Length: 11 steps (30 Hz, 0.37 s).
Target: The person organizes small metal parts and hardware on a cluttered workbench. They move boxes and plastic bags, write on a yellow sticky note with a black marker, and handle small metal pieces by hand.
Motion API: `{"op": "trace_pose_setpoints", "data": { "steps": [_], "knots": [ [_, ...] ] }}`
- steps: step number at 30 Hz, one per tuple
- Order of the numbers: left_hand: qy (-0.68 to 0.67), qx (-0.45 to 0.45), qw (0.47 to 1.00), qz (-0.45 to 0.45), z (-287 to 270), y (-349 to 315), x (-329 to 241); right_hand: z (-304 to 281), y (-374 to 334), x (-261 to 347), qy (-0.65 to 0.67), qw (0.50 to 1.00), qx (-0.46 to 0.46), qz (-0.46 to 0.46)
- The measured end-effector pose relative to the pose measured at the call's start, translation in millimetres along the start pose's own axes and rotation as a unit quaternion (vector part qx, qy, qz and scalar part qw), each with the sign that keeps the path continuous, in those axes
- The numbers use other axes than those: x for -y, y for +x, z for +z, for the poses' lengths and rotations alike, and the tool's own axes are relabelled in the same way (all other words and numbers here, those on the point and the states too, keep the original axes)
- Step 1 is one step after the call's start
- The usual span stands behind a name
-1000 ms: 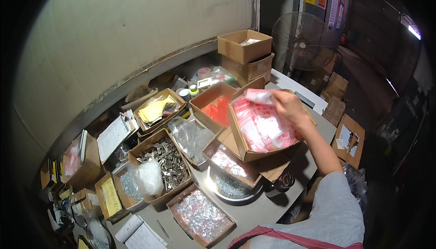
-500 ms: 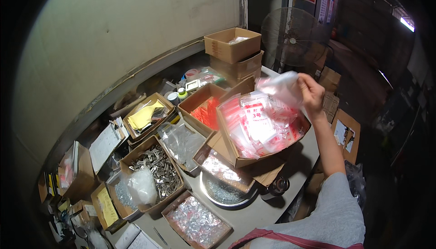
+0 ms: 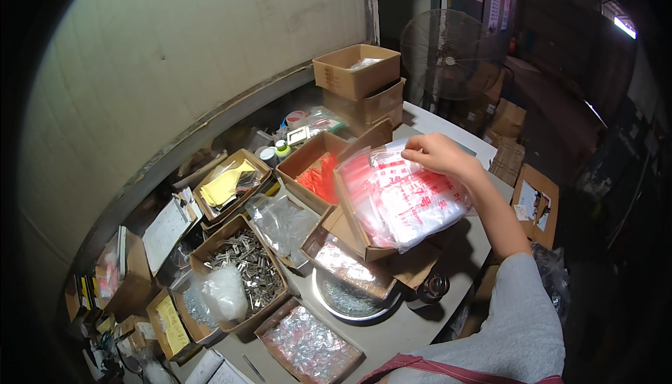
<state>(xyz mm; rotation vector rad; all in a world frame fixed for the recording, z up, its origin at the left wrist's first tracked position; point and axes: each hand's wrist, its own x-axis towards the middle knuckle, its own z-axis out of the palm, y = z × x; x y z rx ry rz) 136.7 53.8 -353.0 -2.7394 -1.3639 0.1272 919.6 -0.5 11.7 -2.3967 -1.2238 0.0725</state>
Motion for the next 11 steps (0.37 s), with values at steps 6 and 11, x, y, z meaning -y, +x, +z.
{"op": "trace_pose_setpoints", "data": {
  "steps": [6, 11],
  "knots": [
    [-0.149, -0.037, 0.980, -0.123, -64.8, 22.6, -39.4, 60.1, 35.3, -33.1, -0.055, 0.994, 0.087, 0.032],
    [-0.131, -0.069, 0.979, -0.143, -65.6, 20.4, -45.8, 57.6, 22.6, -33.0, 0.090, 0.994, 0.049, -0.026]
  ]
}}
